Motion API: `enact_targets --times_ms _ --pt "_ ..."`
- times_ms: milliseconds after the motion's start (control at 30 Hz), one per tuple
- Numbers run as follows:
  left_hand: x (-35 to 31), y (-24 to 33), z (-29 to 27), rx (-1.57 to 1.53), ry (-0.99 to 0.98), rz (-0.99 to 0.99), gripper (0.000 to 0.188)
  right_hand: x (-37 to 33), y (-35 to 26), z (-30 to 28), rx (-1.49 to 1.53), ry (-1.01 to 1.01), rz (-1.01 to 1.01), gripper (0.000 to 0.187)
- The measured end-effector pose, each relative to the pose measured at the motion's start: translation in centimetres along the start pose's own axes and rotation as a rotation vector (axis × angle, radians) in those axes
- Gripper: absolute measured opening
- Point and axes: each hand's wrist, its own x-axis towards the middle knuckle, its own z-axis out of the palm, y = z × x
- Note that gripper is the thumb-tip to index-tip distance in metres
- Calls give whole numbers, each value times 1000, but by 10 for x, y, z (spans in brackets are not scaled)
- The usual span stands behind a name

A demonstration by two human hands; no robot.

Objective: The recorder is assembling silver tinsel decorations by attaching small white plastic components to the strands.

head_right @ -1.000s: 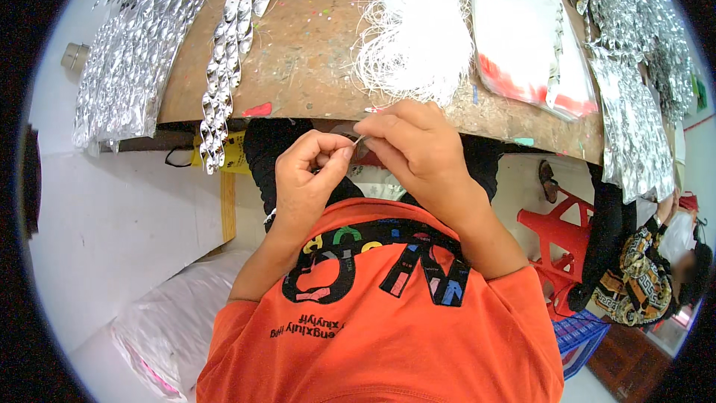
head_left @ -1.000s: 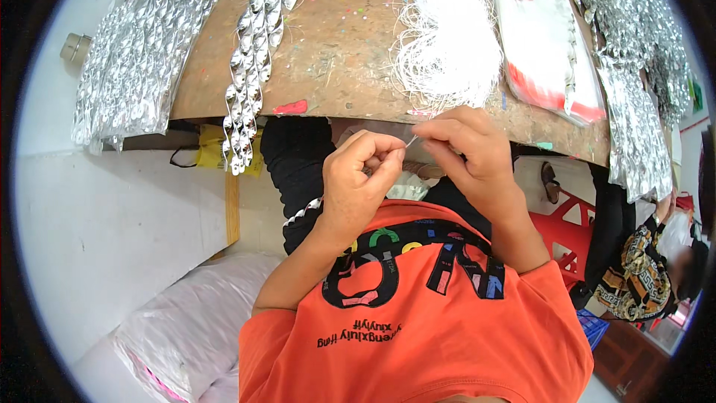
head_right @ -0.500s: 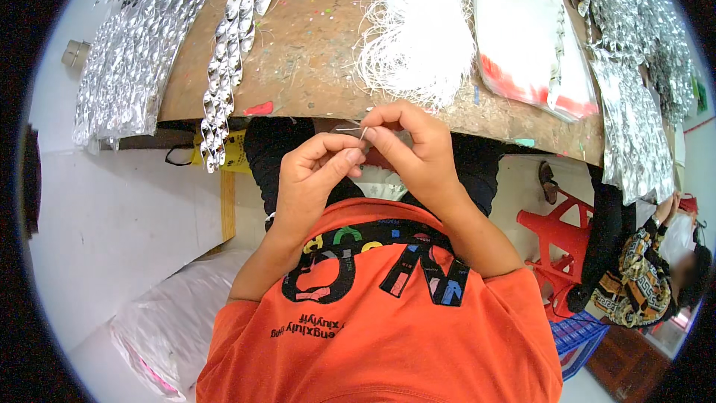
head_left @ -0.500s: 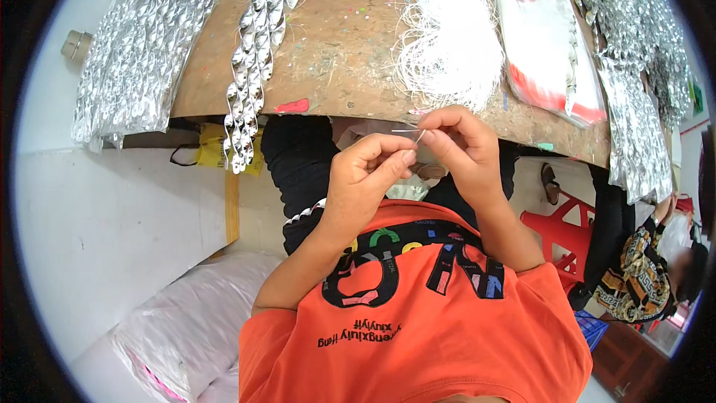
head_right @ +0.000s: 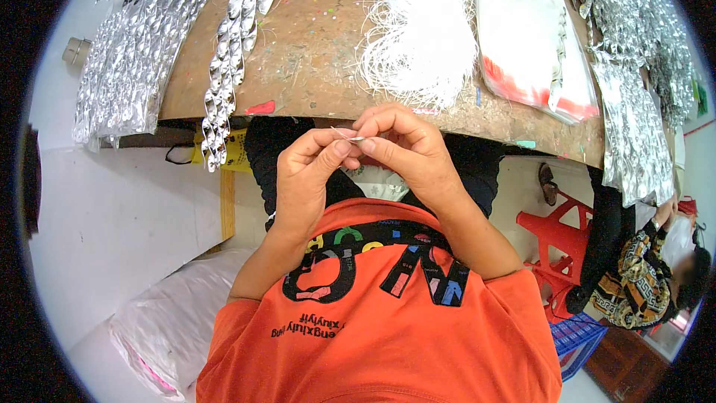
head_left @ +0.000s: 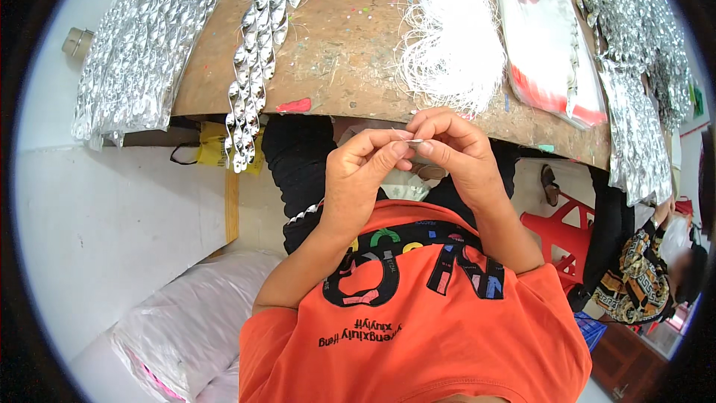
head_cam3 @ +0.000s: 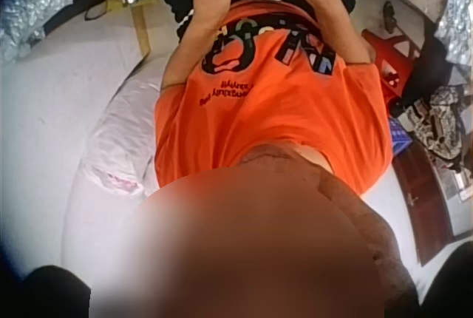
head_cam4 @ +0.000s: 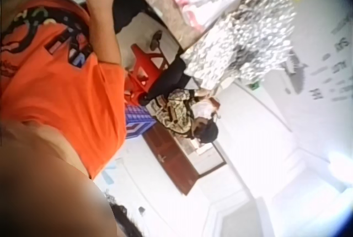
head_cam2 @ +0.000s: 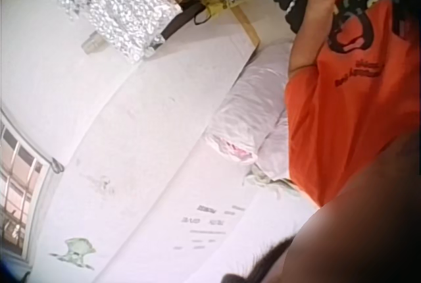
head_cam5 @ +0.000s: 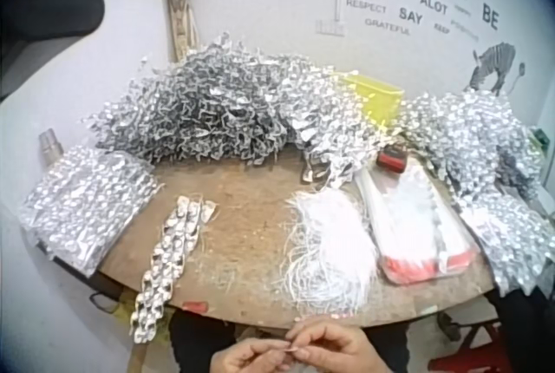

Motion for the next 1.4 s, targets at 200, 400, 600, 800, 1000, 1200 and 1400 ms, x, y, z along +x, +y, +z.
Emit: enact_targets --times_ms 200,400,600,800,1000,1200,1400 --pt "0 1 1 -42 -4 -29 14 -1 -2 -1 17 -21 56 5" --pt "-1 1 0 -25 -5 -60 10 0 -5 -9 -43 -32 73 9" --pt "-2 -6 0 276 -17 28 5 6 -17 -3 -592 -22 -199 14" --pt "1 0 3 632 44 300 3 7 -20 3 -1083 -16 -453 11" --pt "3 0 2 473 63 199 3 4 -8 2 -915 32 -422 8" --pt "5 6 -4 -194 -87 -264 12 5 -7 -2 -729 35 -392 8" --pt "5 11 -7 -308 -126 -297 11 7 -5 -10 -729 -94 -539 11"
